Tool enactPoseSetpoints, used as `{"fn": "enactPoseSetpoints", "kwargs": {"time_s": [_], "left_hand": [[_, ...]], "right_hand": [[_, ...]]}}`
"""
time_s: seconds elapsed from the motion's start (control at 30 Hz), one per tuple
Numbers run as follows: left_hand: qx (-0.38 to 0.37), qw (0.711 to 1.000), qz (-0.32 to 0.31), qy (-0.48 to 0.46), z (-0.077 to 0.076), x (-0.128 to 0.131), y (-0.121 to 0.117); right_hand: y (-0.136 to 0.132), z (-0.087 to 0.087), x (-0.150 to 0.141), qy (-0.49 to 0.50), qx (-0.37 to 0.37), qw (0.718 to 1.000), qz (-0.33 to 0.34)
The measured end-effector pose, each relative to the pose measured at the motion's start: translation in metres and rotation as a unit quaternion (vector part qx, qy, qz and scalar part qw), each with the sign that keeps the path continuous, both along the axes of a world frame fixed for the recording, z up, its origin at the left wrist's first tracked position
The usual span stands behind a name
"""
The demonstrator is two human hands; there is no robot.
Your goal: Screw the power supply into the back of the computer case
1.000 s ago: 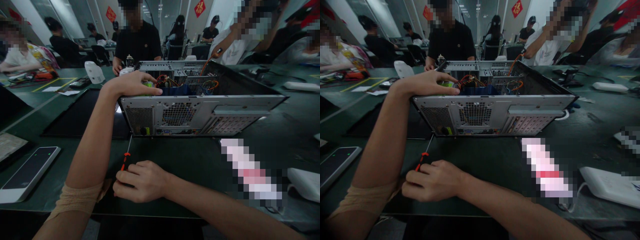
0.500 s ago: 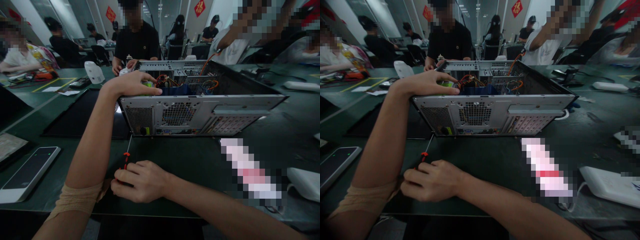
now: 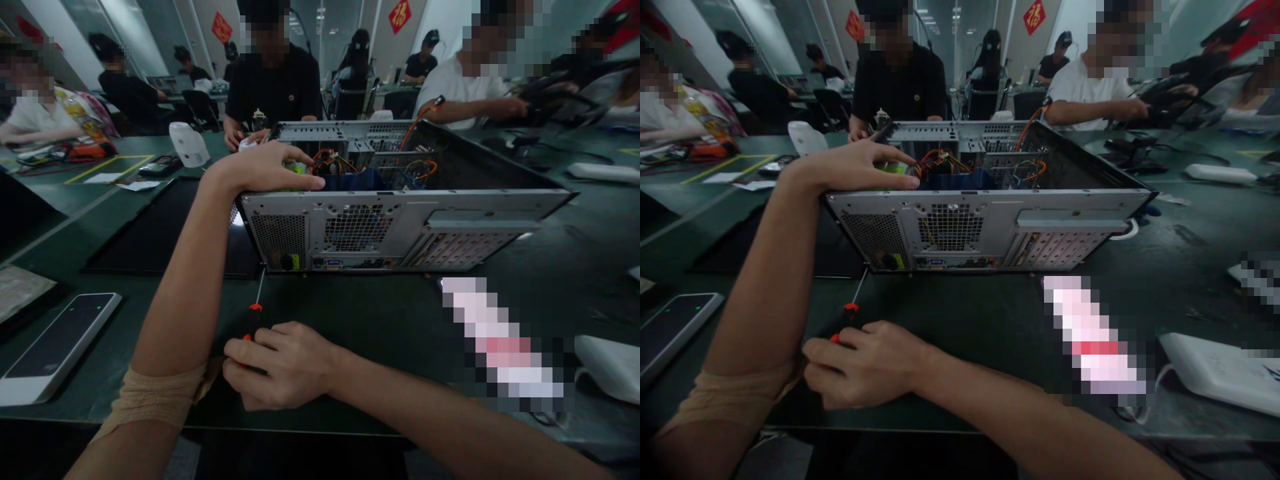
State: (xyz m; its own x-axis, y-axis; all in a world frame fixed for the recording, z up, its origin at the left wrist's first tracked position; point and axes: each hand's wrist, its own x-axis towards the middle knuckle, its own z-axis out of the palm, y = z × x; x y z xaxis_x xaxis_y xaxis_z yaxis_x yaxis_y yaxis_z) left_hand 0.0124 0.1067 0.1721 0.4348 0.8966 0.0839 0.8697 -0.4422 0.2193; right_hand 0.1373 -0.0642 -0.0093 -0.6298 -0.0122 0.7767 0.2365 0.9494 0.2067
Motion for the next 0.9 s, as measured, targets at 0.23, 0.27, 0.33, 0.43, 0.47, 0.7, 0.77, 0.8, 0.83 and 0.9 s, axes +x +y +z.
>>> {"fn": "enactPoseSetpoints", "kwargs": {"time_s": [0.23, 0.27, 0.33, 0.43, 0.47, 0.7, 0.77, 0.8, 0.83, 0.9], "left_hand": [[0.000, 1.000, -0.005, 0.001, 0.000, 0.000, 0.001], [-0.001, 1.000, -0.007, 0.002, 0.000, 0.000, 0.001], [0.000, 1.000, -0.007, 0.003, 0.000, 0.000, 0.001], [0.002, 1.000, 0.002, 0.005, 0.001, 0.000, 0.000], [0.002, 1.000, 0.002, 0.004, 0.001, 0.001, 0.000], [-0.004, 1.000, -0.003, 0.004, 0.001, 0.001, 0.001], [-0.004, 1.000, -0.006, 0.003, 0.001, 0.001, 0.000], [-0.005, 1.000, -0.008, 0.002, 0.001, 0.001, 0.000], [-0.005, 1.000, -0.008, 0.001, 0.001, 0.001, 0.000], [-0.006, 1.000, -0.004, 0.000, 0.001, 0.001, 0.000]], "right_hand": [[-0.003, -0.008, 0.001, 0.004, -0.002, 1.000, -0.010], [-0.003, -0.008, 0.001, 0.008, -0.001, 1.000, -0.010], [-0.002, -0.006, 0.000, 0.008, 0.009, 1.000, -0.002], [0.000, -0.001, 0.000, -0.003, 0.009, 1.000, 0.010], [0.001, 0.000, 0.001, -0.005, 0.002, 1.000, 0.015], [0.004, 0.006, 0.001, 0.024, -0.031, 0.999, 0.027], [0.004, 0.006, 0.000, 0.028, -0.023, 0.999, 0.019], [0.003, 0.006, -0.001, 0.031, -0.019, 0.999, 0.017], [0.002, 0.005, -0.001, 0.035, -0.016, 0.999, 0.015], [0.001, 0.004, -0.001, 0.046, -0.016, 0.999, 0.006]]}}
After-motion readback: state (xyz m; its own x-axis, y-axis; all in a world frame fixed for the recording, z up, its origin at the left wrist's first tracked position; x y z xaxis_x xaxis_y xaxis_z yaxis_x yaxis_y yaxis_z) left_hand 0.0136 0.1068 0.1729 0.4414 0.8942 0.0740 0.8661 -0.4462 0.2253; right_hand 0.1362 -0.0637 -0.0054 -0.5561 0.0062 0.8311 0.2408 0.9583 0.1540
